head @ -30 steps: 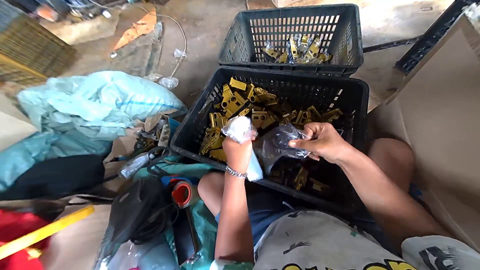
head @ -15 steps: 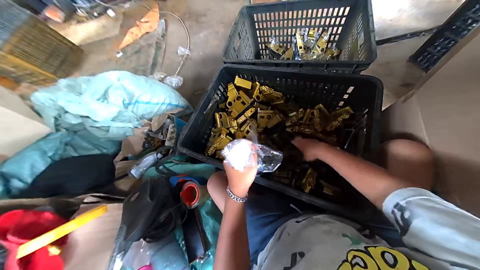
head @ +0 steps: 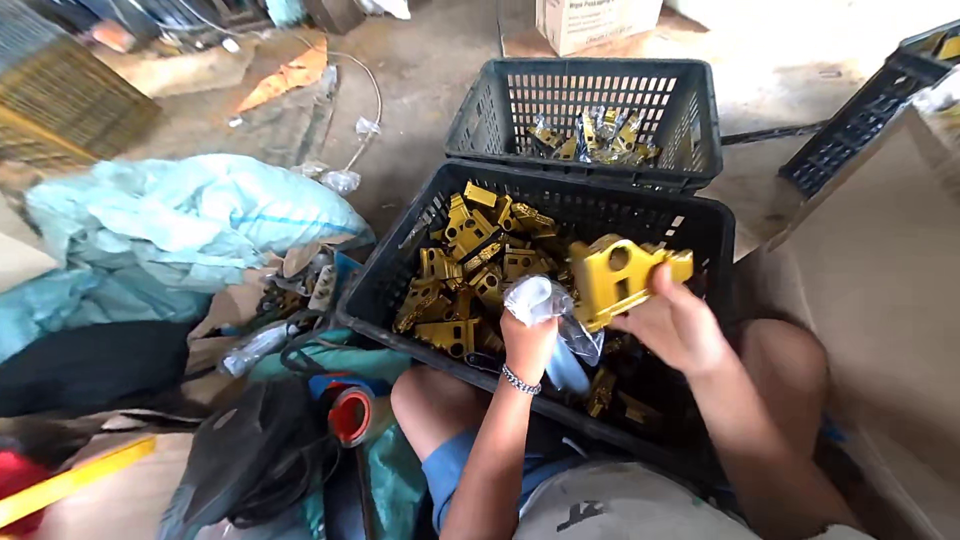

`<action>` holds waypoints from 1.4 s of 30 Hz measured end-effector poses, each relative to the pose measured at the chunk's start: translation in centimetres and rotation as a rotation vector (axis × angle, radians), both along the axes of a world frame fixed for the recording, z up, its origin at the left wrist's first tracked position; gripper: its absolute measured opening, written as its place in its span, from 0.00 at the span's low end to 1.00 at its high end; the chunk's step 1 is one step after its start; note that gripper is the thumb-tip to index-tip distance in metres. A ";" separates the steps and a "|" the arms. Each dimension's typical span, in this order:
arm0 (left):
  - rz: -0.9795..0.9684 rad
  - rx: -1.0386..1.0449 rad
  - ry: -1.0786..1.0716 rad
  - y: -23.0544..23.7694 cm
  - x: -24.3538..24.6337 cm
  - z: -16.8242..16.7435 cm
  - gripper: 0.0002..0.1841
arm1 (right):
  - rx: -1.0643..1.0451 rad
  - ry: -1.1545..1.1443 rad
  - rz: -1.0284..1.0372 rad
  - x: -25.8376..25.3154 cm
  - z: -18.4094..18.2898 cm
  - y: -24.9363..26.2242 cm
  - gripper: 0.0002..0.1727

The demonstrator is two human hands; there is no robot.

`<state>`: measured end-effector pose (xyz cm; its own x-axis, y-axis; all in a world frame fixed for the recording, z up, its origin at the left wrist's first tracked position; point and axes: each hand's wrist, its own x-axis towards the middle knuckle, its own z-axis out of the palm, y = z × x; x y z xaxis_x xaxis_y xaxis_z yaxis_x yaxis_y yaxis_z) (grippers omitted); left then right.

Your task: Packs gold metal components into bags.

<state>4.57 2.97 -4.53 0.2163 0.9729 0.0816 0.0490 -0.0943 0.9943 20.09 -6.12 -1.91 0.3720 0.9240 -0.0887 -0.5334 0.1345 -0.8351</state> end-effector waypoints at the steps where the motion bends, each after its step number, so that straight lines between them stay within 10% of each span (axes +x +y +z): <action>1: -0.010 0.000 0.004 -0.4 0.3 0.1 0.19 | 0.015 -0.010 -0.024 -0.9 -0.1 0.0 0.25; 3: -0.013 -0.035 0.029 -1.0 0.1 0.3 0.16 | 0.029 -0.094 -0.216 -2.0 0.1 0.4 0.14; 9: 0.043 0.066 0.034 -1.4 -0.5 0.8 0.18 | 0.103 -0.038 -0.091 -1.3 0.2 -0.7 0.40; 13: 0.049 -0.044 -0.086 -1.4 -0.4 0.5 0.15 | 0.069 -0.076 -0.173 -2.8 -0.3 -0.3 0.15; 19: 0.020 -0.169 -0.233 -1.6 -0.5 1.6 0.19 | 0.175 0.089 0.003 -2.1 -0.7 -0.9 0.33; 22: -0.003 -0.449 -0.423 -1.7 -0.1 3.0 0.09 | 0.125 0.057 -0.064 -2.6 -0.7 0.0 0.21; 26: -0.026 -0.826 -0.572 -0.4 -1.0 4.7 0.06 | 0.227 -0.503 -0.288 -3.8 -2.7 0.1 0.20; 33: -0.087 -0.429 -0.217 -1.9 -1.4 4.9 0.15 | 0.247 -1.458 -0.258 -0.1 -3.5 0.2 0.19; 39: -0.312 -0.405 -0.176 -3.2 -1.1 4.0 0.15 | -0.069 -0.396 -0.055 -2.2 -0.9 -0.3 0.17; 42: -0.448 -0.452 -0.268 -3.3 -2.1 4.3 0.09 | -0.031 -0.759 -0.100 -0.8 -1.2 0.1 0.15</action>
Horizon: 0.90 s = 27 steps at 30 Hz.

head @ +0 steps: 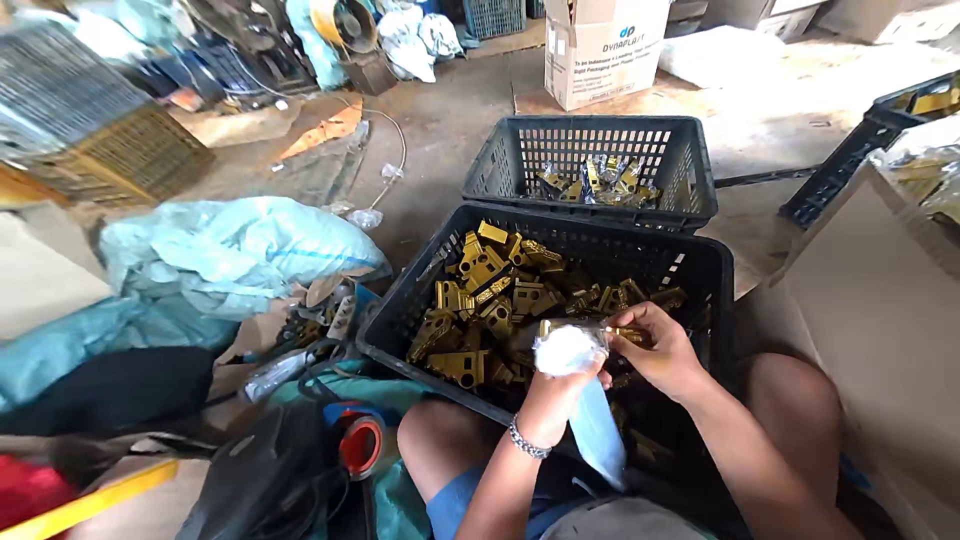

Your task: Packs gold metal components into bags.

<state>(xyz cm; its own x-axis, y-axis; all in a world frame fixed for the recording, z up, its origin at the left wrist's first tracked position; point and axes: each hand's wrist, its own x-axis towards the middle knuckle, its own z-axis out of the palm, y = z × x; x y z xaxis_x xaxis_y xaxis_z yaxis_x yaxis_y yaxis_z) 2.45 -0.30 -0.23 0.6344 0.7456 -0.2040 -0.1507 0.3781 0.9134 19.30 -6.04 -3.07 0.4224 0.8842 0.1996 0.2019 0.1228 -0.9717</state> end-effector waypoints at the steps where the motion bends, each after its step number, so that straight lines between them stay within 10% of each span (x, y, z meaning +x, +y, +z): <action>1: 0.046 -0.061 -0.028 0.1 -0.6 0.2 0.09 | -0.074 -0.170 0.095 0.9 0.5 -0.2 0.19; 5: 0.199 -0.060 -0.089 2.1 -4.8 -0.5 0.19 | -0.395 -0.608 0.515 5.1 5.2 0.5 0.15; 8: 0.257 0.228 0.121 2.2 -5.8 -1.5 0.11 | -0.155 -0.797 0.000 6.6 6.2 1.9 0.16; 11: 0.348 0.564 0.274 1.2 -3.9 -3.1 0.20 | -0.199 -0.635 0.100 3.5 5.4 2.3 0.35; 14: 0.335 0.829 0.213 0.1 -1.7 -3.7 0.23 | -0.073 -0.272 0.412 -0.9 1.8 1.4 0.15; 17: 0.169 0.559 0.082 -0.4 -2.0 -2.1 0.30 | -0.171 0.037 0.437 -0.4 1.8 0.2 0.04; 20: 0.075 0.647 0.057 0.0 -2.0 -2.9 0.36 | -0.300 0.226 0.539 -0.2 2.6 -0.6 0.14; 25: 0.080 0.551 0.260 1.2 -1.8 -0.7 0.10 | -0.344 0.252 0.528 0.2 1.9 -0.6 0.04; 27: 0.247 0.677 0.469 3.8 -2.7 -1.1 0.14 | -0.316 0.304 0.408 0.7 1.9 -0.6 0.13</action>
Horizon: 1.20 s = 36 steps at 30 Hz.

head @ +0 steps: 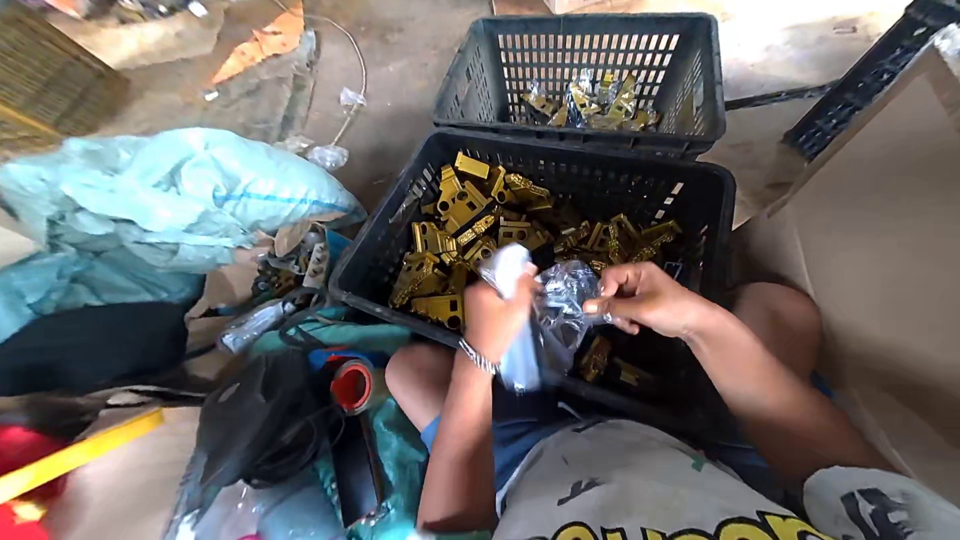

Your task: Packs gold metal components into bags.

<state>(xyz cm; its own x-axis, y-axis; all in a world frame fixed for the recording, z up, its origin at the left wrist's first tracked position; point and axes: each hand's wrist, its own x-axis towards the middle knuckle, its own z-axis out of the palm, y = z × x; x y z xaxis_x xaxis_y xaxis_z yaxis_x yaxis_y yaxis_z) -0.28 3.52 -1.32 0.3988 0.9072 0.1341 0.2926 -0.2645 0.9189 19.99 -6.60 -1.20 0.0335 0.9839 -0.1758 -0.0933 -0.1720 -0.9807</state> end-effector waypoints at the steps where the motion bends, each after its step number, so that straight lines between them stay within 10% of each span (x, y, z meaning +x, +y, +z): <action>1: 0.054 0.021 0.040 1.0 -0.7 -0.5 0.18 | -0.010 0.011 -0.086 -0.2 -0.1 0.1 0.18; 6: -0.386 -0.352 -0.344 -1.4 1.1 -0.3 0.20 | 0.226 -0.408 0.149 -2.0 0.0 0.8 0.20; 9: -0.392 -0.175 -0.390 -1.0 0.2 -1.5 0.21 | 0.297 -0.377 0.095 -0.6 0.5 1.1 0.22; 13: -0.219 0.157 -0.261 0.7 -2.0 -3.3 0.14 | -0.116 -0.430 0.008 2.3 -2.2 0.7 0.15; 19: -0.075 0.141 -0.282 0.0 -1.1 -4.1 0.11 | -0.643 -0.907 0.871 -3.5 -11.9 1.3 0.37; 22: -0.042 0.101 -0.222 -0.4 -0.9 -3.8 0.08 | -0.680 -1.023 0.977 -4.6 -10.6 2.0 0.25; 28: 0.062 0.026 -0.148 -0.1 -0.9 -3.9 0.09 | -0.224 -0.793 0.245 0.9 -5.9 -0.3 0.17; 32: 0.078 0.018 -0.055 -0.2 0.0 -3.9 0.14 | -0.077 -0.304 -0.282 4.8 -2.6 -3.9 0.53; 36: 0.012 0.164 0.015 -0.4 1.3 -4.0 0.16 | -0.093 0.022 -0.335 3.5 -2.2 -5.4 0.29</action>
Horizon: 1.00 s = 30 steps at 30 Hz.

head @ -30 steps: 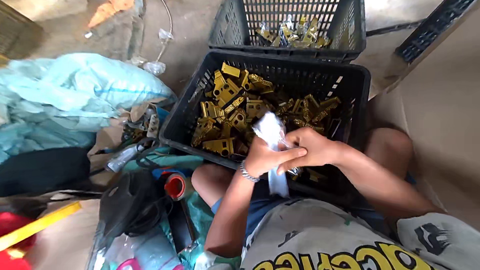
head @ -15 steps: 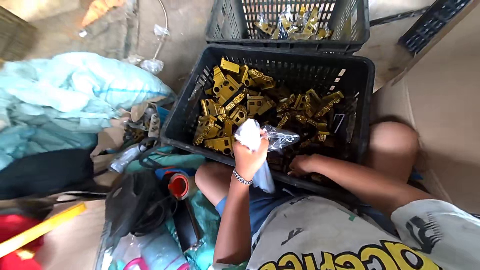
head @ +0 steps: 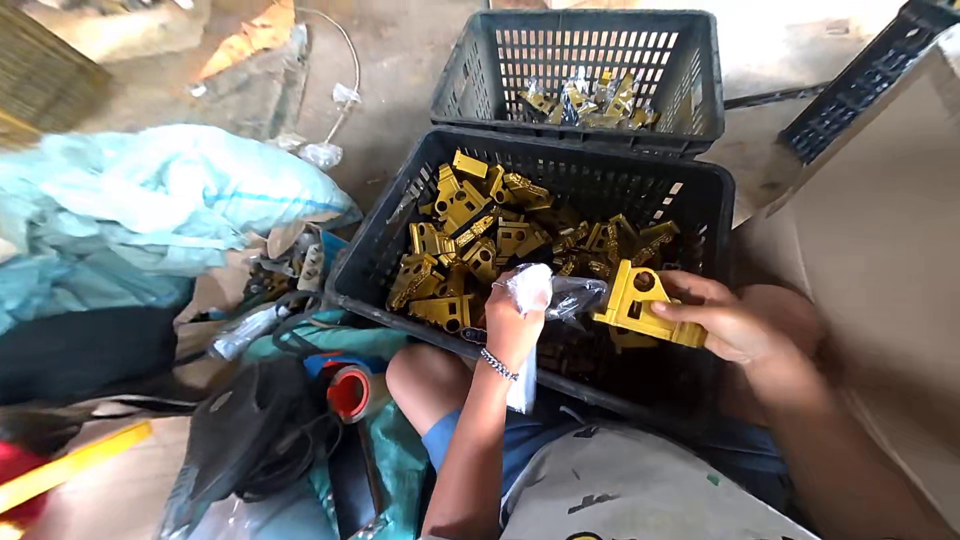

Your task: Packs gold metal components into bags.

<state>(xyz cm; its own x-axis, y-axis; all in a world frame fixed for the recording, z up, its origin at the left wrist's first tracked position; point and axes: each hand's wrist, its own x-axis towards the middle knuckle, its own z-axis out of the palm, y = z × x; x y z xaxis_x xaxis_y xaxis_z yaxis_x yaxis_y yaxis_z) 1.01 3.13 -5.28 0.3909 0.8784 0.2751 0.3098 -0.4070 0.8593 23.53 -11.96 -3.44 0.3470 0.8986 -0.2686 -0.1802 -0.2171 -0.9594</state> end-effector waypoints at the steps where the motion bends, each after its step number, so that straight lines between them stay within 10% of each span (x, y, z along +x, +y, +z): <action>1: -0.012 0.042 0.005 0.0 0.3 -0.1 0.15 | 0.037 0.100 -0.081 -0.5 0.2 0.1 0.22; 5: -0.007 0.088 0.018 -0.1 0.4 0.0 0.14 | 0.370 0.335 -0.142 -1.1 1.0 0.3 0.15; 10: -0.064 -0.168 -0.074 -1.3 0.5 1.9 0.14 | 0.146 -0.335 0.285 -1.2 2.7 2.2 0.37; 16: 0.010 -0.560 -0.428 -3.1 2.1 4.8 0.05 | 0.180 -0.948 0.238 -6.7 -0.6 5.2 0.25; 22: -0.253 0.300 -0.012 -3.7 1.6 1.9 0.13 | 0.097 -0.651 0.264 -6.4 -1.2 8.0 0.43; 26: 0.053 0.100 -0.116 -2.2 1.6 0.8 0.16 | 0.002 -0.106 0.289 -5.4 1.1 8.0 0.48; 30: -0.075 -0.094 -0.215 -4.1 1.3 2.6 0.14 | 0.197 -0.464 0.068 -5.5 1.2 7.7 0.29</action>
<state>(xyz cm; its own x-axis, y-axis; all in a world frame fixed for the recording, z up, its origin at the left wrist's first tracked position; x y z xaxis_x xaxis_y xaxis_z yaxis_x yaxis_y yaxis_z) 2.32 -0.93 -2.64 0.3977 0.8744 0.2778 0.0877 -0.3376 0.9372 18.03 -4.30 -2.20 0.3282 0.9415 0.0764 0.2825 -0.0207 -0.9590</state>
